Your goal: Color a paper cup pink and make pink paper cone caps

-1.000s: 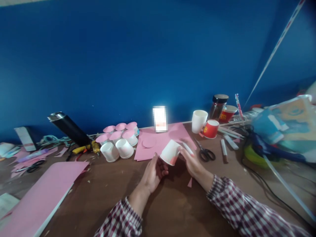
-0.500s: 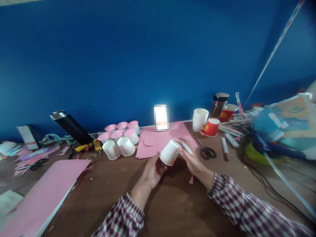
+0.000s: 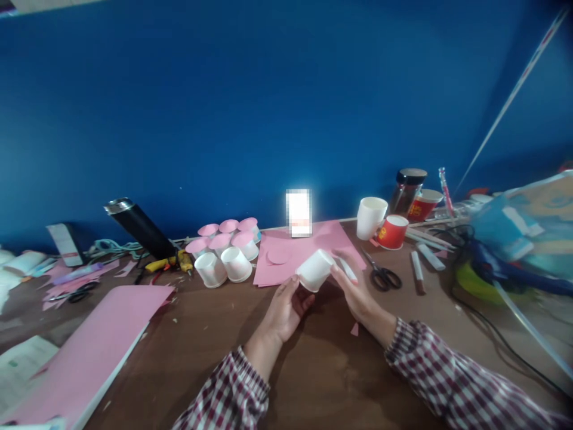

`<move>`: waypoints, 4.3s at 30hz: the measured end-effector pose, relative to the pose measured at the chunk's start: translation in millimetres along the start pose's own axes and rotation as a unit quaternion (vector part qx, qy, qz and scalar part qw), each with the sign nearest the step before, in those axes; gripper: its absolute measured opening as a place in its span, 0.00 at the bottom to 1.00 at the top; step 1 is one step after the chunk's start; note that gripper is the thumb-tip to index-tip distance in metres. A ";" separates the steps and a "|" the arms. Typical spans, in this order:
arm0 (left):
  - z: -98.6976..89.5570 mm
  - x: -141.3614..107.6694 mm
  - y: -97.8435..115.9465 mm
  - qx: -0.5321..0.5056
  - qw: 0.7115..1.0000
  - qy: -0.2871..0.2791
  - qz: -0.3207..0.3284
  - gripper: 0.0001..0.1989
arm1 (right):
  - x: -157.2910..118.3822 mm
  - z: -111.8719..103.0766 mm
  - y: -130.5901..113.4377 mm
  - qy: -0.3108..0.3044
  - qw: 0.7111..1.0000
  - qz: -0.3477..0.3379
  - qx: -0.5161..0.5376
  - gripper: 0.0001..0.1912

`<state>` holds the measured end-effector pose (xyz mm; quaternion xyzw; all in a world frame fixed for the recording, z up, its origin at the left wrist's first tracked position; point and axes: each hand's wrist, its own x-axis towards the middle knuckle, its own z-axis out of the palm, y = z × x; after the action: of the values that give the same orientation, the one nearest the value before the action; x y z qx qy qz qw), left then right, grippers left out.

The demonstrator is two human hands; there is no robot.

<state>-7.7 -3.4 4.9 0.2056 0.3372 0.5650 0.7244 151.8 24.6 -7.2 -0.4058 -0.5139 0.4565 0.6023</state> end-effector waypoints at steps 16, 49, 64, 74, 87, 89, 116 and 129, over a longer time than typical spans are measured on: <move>5.0 -0.3 4.0 -0.017 0.998 0.021 -0.053 0.13 | -0.3 0.5 -3.5 -0.004 0.999 -0.014 -0.049 0.20; -4.8 5.2 -1.3 -0.100 0.993 0.048 -0.033 0.05 | 6.4 -3.6 6.2 0.061 0.993 -0.008 -0.101 0.14; -0.2 5.9 3.2 -0.114 0.987 0.098 -0.057 0.03 | 4.2 -0.2 4.5 -0.028 0.970 -0.018 -0.239 0.14; 1.7 5.4 4.3 -0.111 0.986 0.105 -0.068 0.04 | 2.8 -0.3 1.7 -0.063 0.964 0.001 -0.258 0.13; 0.5 5.7 3.3 -0.109 0.987 0.097 -0.064 0.04 | 3.1 -0.8 4.4 -0.063 0.961 -0.014 -0.268 0.13; 0.6 5.6 3.1 -0.104 0.988 0.097 -0.064 0.05 | 3.2 -0.6 5.1 -0.062 0.960 -0.016 -0.271 0.13; 3.4 5.3 4.6 -0.112 0.986 0.104 -0.069 0.04 | 3.8 -1.4 9.8 -0.053 0.958 -0.026 -0.279 0.15; 1.5 5.2 4.1 -0.117 0.987 0.096 -0.063 0.06 | 1.9 3.4 -2.0 -0.002 0.987 -0.012 -0.161 0.16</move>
<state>-8.8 2.9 7.4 0.0428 0.3485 0.5713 0.7419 148.8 26.0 -4.3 -0.4905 -0.5868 0.3613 0.5335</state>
